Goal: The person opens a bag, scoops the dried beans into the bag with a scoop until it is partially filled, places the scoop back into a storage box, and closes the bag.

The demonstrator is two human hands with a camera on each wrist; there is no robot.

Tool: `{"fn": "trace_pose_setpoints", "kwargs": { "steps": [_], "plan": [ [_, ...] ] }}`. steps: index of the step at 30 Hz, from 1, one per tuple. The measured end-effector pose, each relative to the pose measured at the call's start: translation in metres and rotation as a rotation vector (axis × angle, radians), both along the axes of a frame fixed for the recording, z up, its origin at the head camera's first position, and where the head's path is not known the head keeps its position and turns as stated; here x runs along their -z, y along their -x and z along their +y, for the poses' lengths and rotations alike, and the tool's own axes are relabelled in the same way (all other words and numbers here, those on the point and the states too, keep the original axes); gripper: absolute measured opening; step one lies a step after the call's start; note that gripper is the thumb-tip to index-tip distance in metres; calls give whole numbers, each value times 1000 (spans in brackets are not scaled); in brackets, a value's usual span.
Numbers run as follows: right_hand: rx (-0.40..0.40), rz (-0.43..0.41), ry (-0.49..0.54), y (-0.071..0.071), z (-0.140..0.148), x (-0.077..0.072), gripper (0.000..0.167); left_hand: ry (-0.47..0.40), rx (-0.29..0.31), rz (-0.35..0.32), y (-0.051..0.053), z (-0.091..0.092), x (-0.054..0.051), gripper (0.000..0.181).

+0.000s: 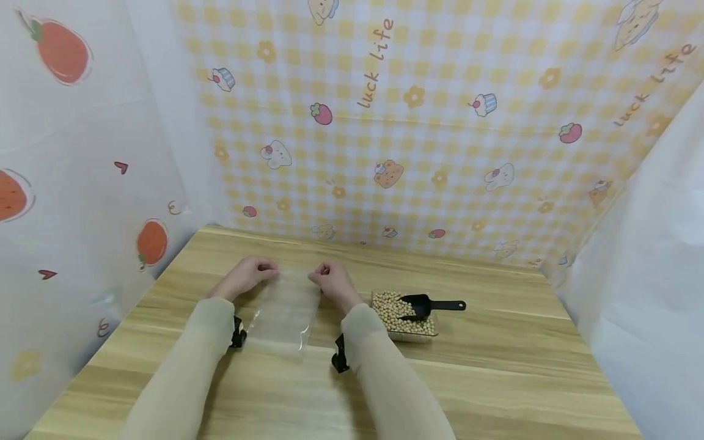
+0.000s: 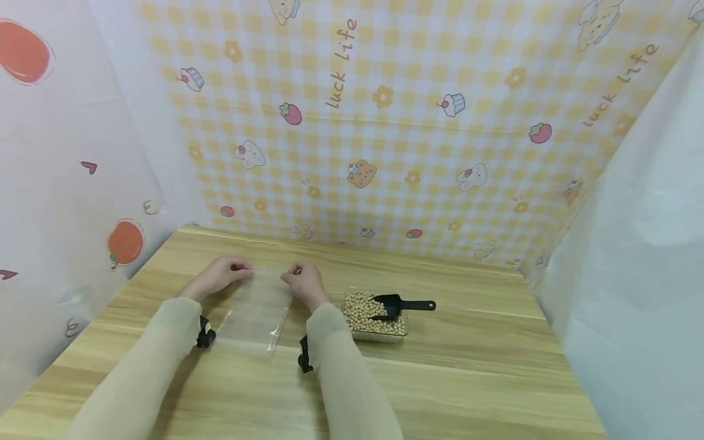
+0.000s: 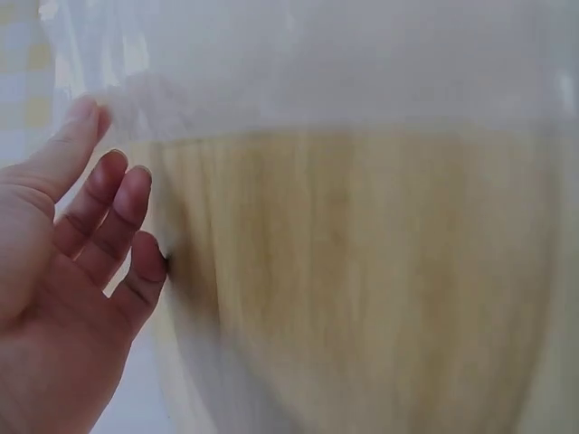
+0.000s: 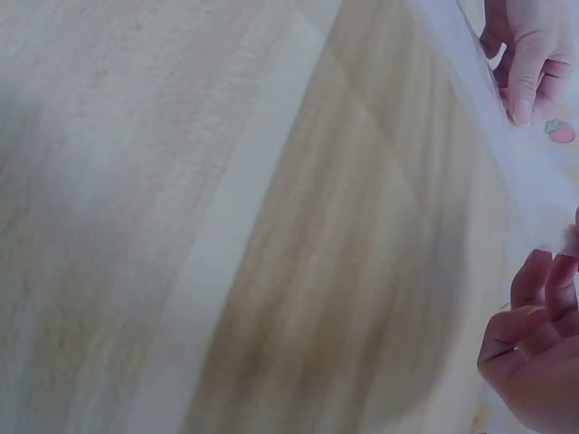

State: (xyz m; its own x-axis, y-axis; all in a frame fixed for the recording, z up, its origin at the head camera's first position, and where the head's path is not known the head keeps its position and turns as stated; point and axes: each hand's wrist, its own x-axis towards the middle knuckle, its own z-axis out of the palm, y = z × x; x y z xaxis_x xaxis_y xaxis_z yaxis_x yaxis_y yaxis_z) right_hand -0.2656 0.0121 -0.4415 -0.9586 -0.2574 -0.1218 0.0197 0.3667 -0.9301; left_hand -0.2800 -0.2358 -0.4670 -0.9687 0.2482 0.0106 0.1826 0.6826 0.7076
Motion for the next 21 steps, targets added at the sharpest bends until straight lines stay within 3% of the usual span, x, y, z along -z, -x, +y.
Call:
{"fn": "trace_pose_setpoints", "kwargs": {
  "steps": [9, 21],
  "plan": [
    [-37, 31, 12, -4, 0, -19, 14, -66, -64, -27, -5, 1, -14, 23],
    [-62, 119, 75, -17, 17, -42, 13, -111, -111, 49, -14, 13, -33, 29]
  ]
}}
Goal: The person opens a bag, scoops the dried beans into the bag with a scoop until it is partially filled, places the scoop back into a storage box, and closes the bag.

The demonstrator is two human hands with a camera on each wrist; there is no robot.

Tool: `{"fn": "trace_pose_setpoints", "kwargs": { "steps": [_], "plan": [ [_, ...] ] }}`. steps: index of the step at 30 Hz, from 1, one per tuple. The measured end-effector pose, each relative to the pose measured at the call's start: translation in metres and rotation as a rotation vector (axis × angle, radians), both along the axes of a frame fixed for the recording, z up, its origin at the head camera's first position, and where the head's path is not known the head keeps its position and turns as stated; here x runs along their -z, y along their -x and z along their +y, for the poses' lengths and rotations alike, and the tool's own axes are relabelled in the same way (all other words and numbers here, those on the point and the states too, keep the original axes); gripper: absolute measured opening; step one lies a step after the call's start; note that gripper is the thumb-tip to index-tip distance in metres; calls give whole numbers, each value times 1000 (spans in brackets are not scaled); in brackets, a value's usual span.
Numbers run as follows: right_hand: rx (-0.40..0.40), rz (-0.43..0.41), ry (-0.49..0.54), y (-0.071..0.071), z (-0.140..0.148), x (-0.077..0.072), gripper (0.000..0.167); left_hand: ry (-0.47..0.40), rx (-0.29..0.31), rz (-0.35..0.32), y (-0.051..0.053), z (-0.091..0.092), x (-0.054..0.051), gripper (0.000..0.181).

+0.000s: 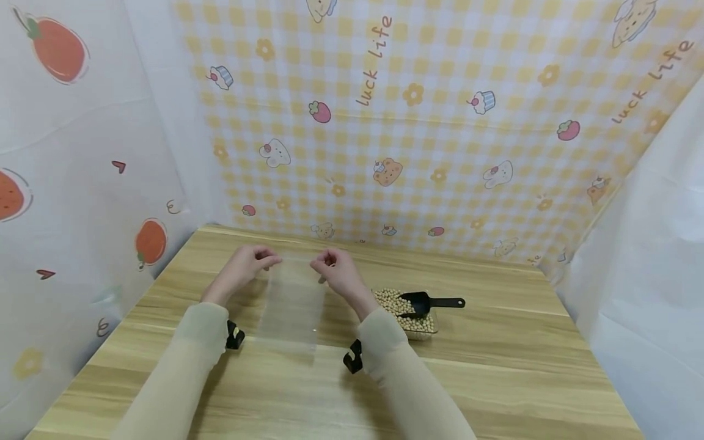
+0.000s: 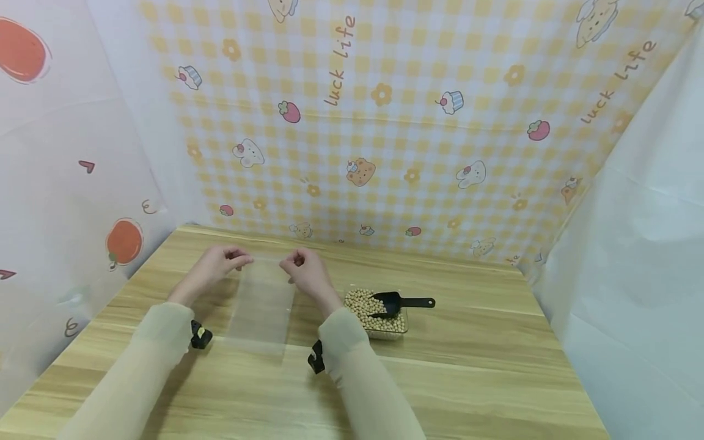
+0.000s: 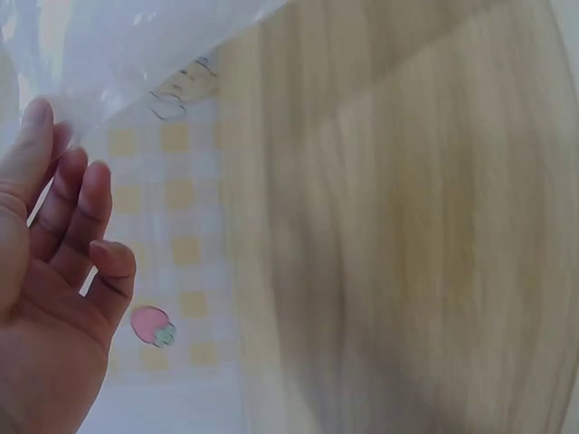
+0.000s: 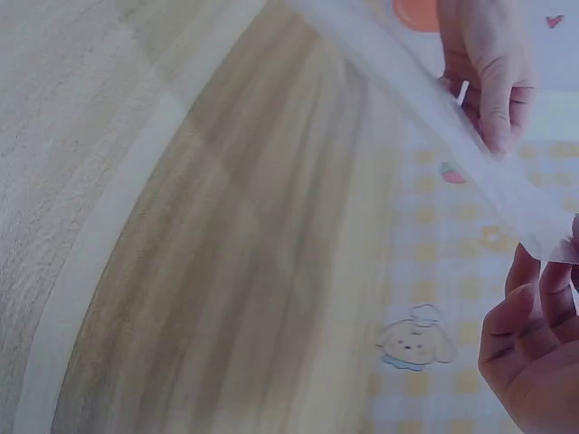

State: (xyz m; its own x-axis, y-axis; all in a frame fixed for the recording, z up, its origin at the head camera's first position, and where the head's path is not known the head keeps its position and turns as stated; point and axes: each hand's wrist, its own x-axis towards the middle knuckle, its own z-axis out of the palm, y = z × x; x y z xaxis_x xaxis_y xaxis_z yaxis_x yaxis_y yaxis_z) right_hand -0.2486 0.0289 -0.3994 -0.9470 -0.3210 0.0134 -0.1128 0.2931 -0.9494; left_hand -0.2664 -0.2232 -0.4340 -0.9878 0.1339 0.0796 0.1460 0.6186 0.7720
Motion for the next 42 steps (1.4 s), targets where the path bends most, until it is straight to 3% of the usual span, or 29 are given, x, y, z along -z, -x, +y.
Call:
{"fn": "trace_pose_setpoints", "kwargs": {
  "steps": [4, 11, 20, 26, 30, 33, 37, 42],
  "plan": [
    [-23, 51, 8, -8, 8, -5, 13, -26, -11, 39, -7, 8, -6, 35],
    [-51, 167, 14, -28, 25, -11, 11, -62, 30, 144, -19, 25, -16, 27],
    [7, 239, 44, -52, 45, -13, 10, -64, 69, 270, -35, 42, -31, 19],
    [83, 347, 50, -69, 57, -13, 11, -79, 89, 392, -42, 59, -34, 11],
    [146, 471, 72, -76, 61, -9, 10, -77, 43, 444, -48, 70, -35, 15],
    [194, 633, 75, -77, 62, -6, 6, -94, 11, 416, -55, 79, -40, 22],
    [268, 852, 51, -75, 64, -5, 4, -136, 41, 355, -62, 99, -47, 30],
    [317, 974, 28, -76, 64, 0, 4, -224, 86, 314, -68, 120, -49, 37]
  ]
}}
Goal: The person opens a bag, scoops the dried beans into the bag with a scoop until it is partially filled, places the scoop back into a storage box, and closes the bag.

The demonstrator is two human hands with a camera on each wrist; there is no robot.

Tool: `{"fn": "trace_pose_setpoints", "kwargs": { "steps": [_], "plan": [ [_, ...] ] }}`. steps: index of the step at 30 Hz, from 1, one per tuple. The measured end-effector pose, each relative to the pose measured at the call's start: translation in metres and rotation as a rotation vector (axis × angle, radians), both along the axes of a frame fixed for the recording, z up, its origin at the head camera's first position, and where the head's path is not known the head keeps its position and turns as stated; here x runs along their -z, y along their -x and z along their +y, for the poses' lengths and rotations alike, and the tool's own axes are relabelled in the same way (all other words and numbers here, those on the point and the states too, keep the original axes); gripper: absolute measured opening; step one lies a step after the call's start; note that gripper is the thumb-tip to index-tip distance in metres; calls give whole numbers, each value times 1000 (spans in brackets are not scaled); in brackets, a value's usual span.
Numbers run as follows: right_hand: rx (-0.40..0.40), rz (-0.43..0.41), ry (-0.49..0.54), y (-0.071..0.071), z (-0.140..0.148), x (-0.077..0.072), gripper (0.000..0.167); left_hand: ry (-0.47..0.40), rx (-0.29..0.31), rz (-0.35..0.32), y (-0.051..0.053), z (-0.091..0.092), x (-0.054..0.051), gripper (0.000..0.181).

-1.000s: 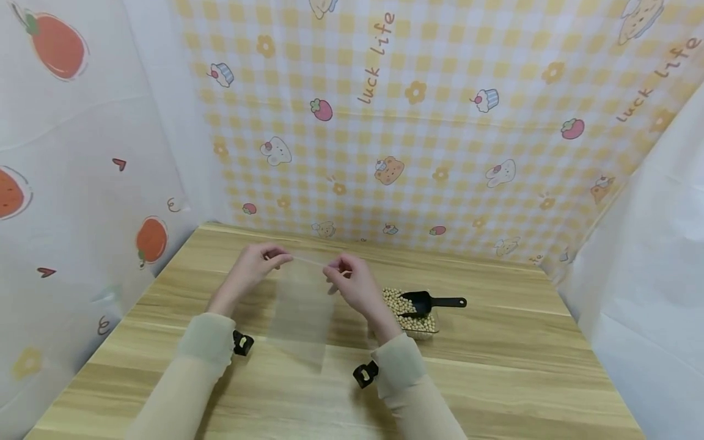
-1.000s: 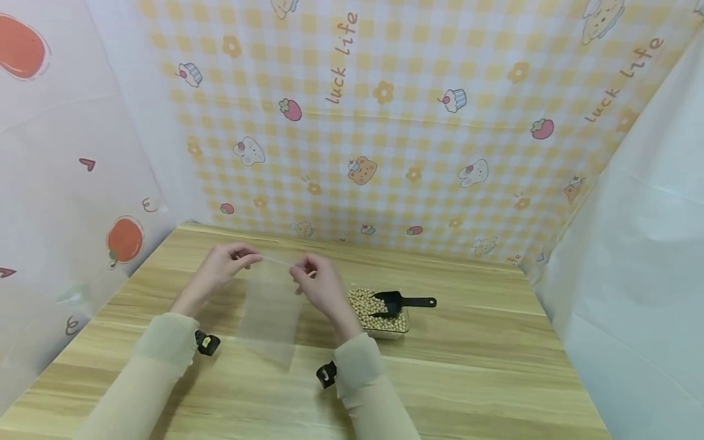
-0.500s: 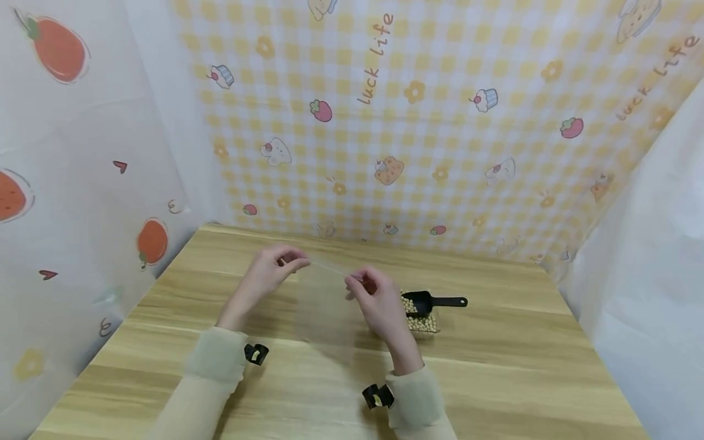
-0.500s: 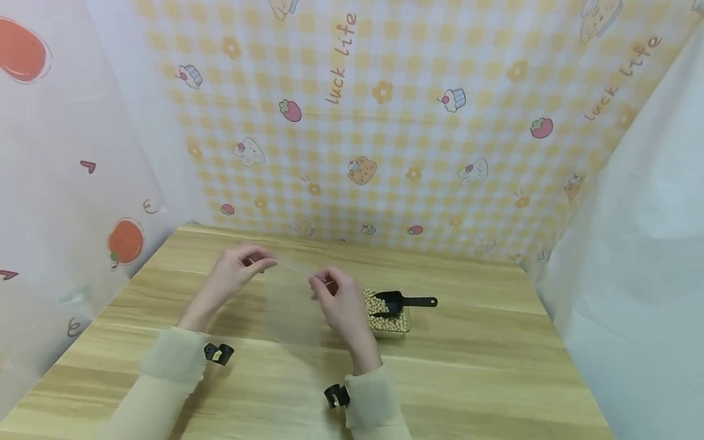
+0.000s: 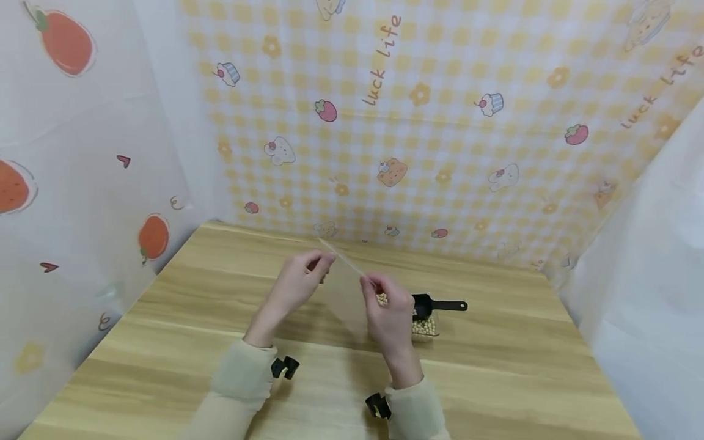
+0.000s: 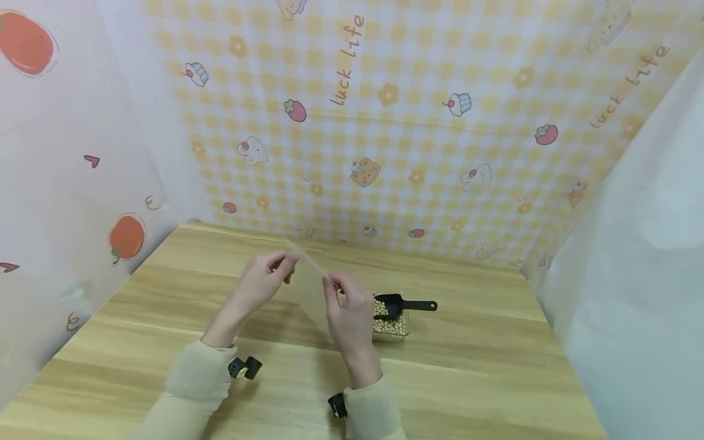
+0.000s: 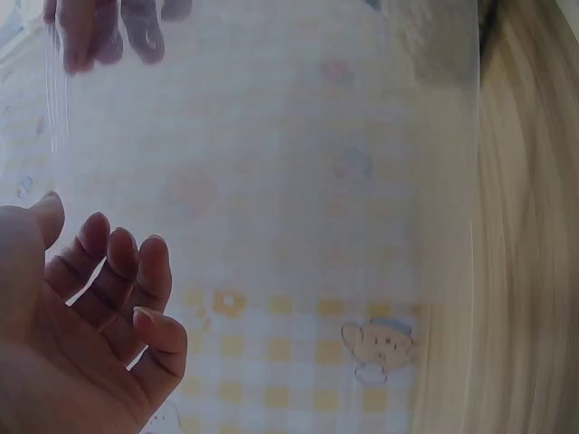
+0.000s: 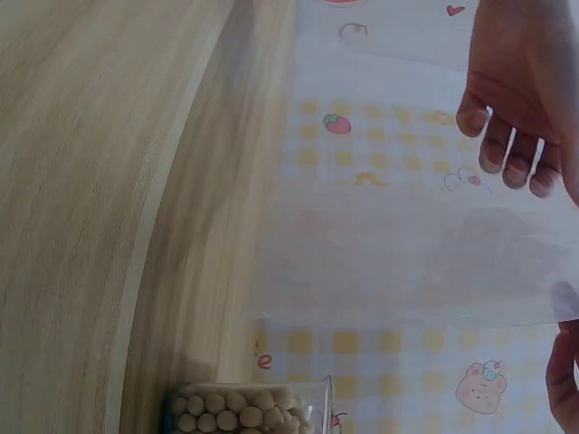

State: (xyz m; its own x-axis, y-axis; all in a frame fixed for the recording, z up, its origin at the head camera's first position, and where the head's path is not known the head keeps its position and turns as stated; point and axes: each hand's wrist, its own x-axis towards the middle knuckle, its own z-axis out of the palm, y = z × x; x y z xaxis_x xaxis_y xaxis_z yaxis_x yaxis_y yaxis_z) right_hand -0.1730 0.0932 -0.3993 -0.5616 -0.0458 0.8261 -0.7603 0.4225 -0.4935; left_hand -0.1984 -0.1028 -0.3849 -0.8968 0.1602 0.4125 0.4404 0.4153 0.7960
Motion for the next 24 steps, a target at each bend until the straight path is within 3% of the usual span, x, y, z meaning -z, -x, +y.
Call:
{"fn": "trace_pose_setpoints", "kwargs": {
  "steps": [10, 12, 18, 24],
  "plan": [
    [19, 137, -129, -1, -1, 11, 3, -389, 162, -221, 1, 25, 12, 42],
    [17, 156, -138, 0, -2, 14, 1, -422, 179, -253, 1, 25, 14, 43],
    [-56, 195, -196, 1, -7, 18, 8, -479, 146, -323, -4, 16, 15, 45],
    [-68, 184, -222, 3, -1, 19, 5, -488, 243, -318, -1, 18, 13, 40]
  ]
}}
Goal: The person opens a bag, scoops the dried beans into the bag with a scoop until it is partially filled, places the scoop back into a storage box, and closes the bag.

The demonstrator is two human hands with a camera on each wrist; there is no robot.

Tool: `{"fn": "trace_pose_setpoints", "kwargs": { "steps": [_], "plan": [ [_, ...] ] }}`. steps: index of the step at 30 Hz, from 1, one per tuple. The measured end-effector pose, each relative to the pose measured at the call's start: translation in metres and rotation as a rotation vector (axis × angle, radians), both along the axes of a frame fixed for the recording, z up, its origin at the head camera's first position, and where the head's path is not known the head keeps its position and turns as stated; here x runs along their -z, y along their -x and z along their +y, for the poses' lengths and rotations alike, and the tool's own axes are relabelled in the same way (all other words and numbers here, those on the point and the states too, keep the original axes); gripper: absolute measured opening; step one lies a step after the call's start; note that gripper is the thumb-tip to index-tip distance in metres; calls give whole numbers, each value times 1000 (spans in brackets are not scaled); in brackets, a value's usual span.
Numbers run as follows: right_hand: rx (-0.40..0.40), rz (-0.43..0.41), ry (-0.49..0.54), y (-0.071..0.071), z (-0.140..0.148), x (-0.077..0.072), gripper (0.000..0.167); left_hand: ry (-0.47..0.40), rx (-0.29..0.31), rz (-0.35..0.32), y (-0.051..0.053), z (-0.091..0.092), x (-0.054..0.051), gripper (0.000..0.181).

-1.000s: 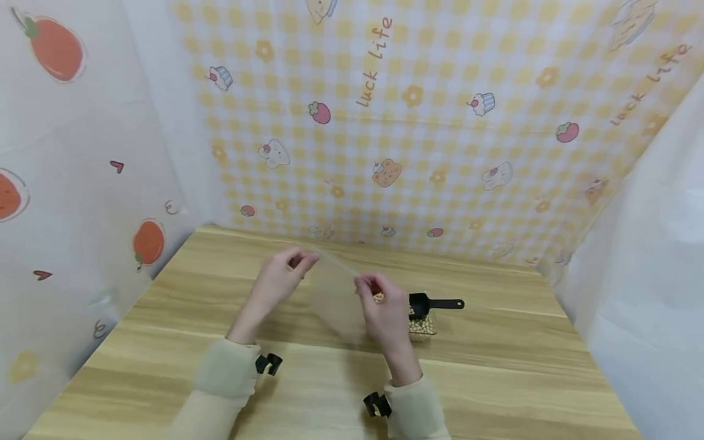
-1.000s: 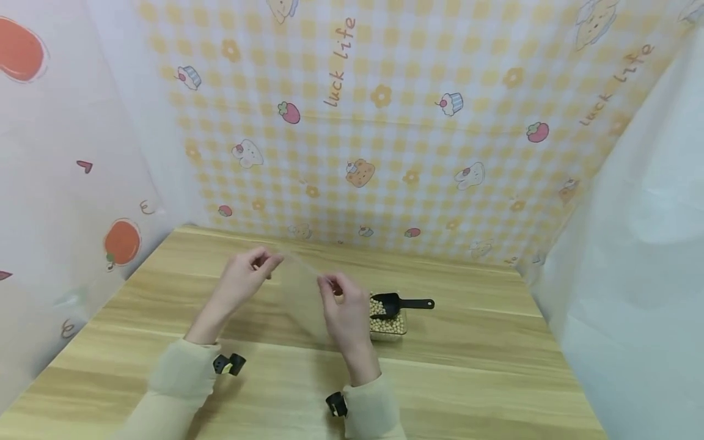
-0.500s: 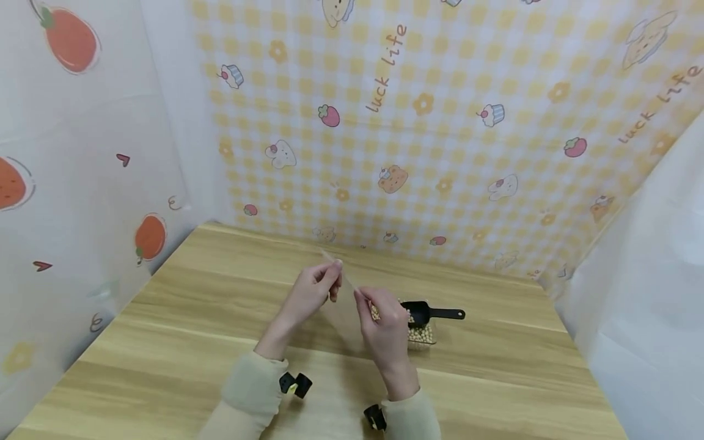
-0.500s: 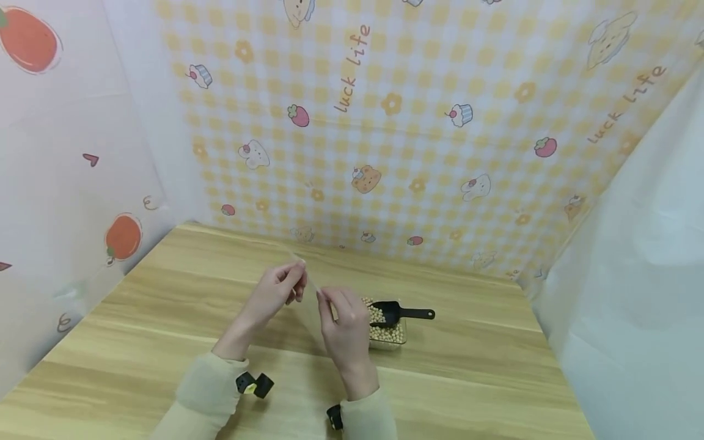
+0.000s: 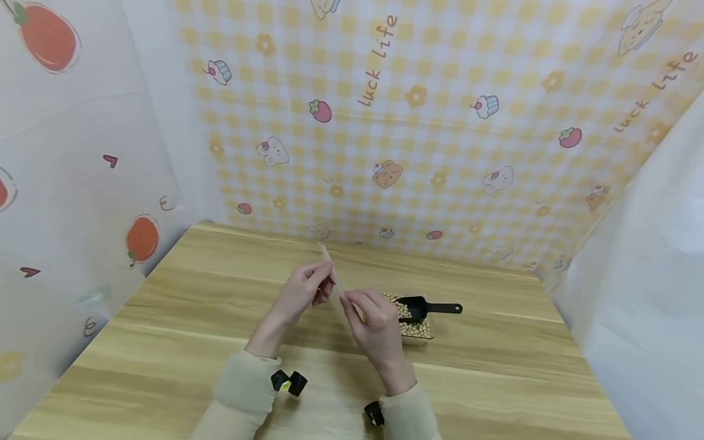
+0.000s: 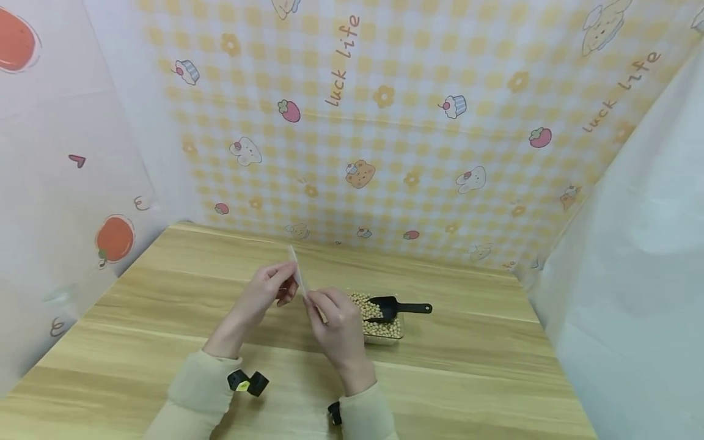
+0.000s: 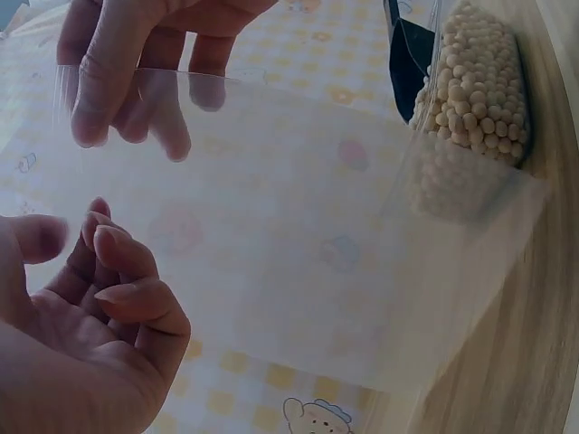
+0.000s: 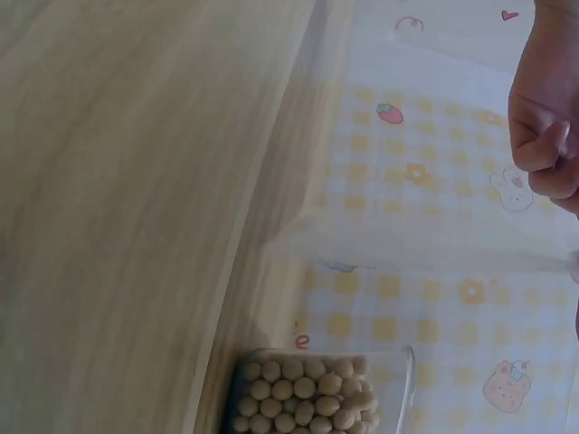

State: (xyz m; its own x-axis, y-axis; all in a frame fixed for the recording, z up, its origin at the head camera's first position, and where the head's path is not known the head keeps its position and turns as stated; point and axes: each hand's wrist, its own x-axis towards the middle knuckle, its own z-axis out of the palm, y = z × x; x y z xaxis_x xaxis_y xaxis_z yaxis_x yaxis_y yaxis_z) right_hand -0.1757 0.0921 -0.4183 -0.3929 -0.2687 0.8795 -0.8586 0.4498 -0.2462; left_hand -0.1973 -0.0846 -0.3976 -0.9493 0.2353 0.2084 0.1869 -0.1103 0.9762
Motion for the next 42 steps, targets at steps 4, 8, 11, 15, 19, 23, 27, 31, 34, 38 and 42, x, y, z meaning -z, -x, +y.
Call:
{"fn": "trace_pose_setpoints", "kwargs": {
  "steps": [4, 8, 11, 15, 19, 23, 27, 31, 34, 38, 42],
  "plan": [
    [-44, -58, -48, 0, 8, 1, 18, 13, 37, -28, 2, 2, 0, 39],
    [-118, -135, -69, 0, 15, -2, 34, 74, 71, -50, 0, 0, 0, 39],
    [-156, -190, -42, 1, 20, -6, 33, 127, 97, -16, -1, 0, -2, 38],
    [-162, -264, 18, 2, 23, -11, 17, 186, 122, 69, -2, 3, -4, 34],
    [-83, -372, 48, 0, 22, -16, 17, 235, 112, 116, -4, 7, -6, 30],
    [-35, -557, 126, -6, 17, -22, 25, 262, 86, 128, -8, 9, -9, 28],
    [-63, -731, 237, -12, 13, -30, 28, 286, 70, 153, -11, 12, -11, 27],
    [-64, -804, 317, -15, 10, -35, 28, 301, 75, 166, -13, 19, -11, 27],
    [-58, -828, 356, -13, 10, -32, 30, 324, 80, 162, -15, 23, -10, 29],
    [-112, -884, 399, -10, 14, -29, 33, 335, 79, 157, -17, 27, -8, 31],
    [-130, -947, 421, -9, 18, -29, 32, 330, 80, 151, -18, 31, -7, 31]
  ]
}}
